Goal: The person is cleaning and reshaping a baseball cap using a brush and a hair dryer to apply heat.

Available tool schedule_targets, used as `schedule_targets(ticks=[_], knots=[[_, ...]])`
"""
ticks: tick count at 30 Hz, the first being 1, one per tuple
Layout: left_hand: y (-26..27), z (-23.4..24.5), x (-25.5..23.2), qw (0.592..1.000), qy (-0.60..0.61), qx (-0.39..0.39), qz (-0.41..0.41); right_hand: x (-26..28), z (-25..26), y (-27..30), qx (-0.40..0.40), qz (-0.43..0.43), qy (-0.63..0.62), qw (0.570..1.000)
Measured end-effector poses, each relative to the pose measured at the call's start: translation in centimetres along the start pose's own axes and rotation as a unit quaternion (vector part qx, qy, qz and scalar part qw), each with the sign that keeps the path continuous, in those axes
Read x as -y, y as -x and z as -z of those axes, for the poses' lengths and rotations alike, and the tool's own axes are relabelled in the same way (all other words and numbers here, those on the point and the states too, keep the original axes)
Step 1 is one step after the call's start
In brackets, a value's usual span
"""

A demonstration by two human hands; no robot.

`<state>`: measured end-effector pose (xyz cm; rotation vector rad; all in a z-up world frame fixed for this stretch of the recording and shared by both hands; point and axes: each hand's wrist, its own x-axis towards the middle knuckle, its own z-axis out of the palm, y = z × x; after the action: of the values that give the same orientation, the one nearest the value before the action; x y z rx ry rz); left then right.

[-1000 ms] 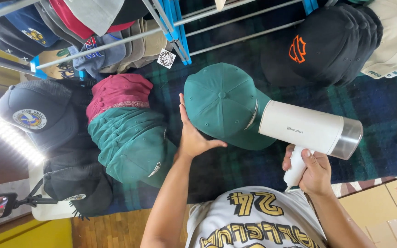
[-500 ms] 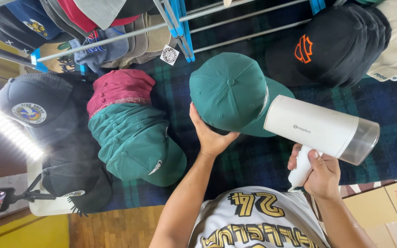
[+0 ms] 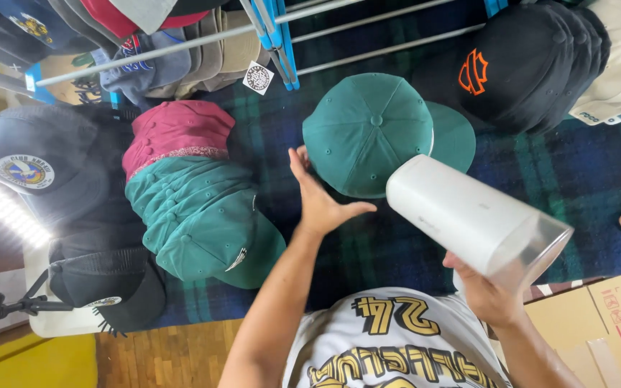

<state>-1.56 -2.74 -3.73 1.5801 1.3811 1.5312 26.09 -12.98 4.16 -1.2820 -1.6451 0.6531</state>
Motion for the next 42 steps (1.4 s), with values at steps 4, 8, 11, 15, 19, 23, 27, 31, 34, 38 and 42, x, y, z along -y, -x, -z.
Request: schedule_targets(ticks=[4,8,11,15,19,23,27,31,34,38,42], knots=[[-2.2,1.2,1.1,0.995,0.040,0.089,-0.002,0.3,-0.4,1.0,0.000,0.014,0.020,1.000],[-2.2,0.6,1.2,0.995,0.059,0.083,-0.005,0.8,-0.9,2.1,-0.004,0.038,0.060,0.997],[-0.8,0.0,0.3,0.998,0.029,0.050,-0.001,0.3,-0.5,3.0,-0.004,0.050,0.088,0.995],[0.7,-0.9,-2.2,0.999,-0.002,0.009,0.049,-0.2,0.2,4.3,-0.003,0.063,0.131,0.989],[3.1,-2.7,-2.6,0.997,0.004,-0.034,0.070,-0.8,1.1,5.7,-0.002,0.079,0.155,0.985],[3.2,-3.7,-5.9,0.994,-0.011,-0.068,0.079,-1.8,2.3,7.4,-0.004,0.090,0.194,0.977],[3.3,-3.9,-6.1,0.995,-0.006,-0.081,0.052,2.9,3.7,2.7,0.009,0.099,0.163,0.982],[2.7,-3.3,-7.0,0.995,0.022,-0.073,0.068,8.7,4.3,-3.0,0.067,-0.046,0.201,0.976],[3.4,-3.0,-5.5,0.997,-0.002,-0.057,0.043,11.0,4.5,-6.2,0.150,-0.097,0.350,0.919],[3.4,-2.7,-5.7,0.997,0.006,-0.033,0.071,14.6,4.0,-9.9,0.206,-0.155,0.334,0.907],[3.4,-1.6,-4.3,0.996,-0.014,0.028,0.085,12.2,3.8,-7.9,0.151,-0.063,0.322,0.933]])
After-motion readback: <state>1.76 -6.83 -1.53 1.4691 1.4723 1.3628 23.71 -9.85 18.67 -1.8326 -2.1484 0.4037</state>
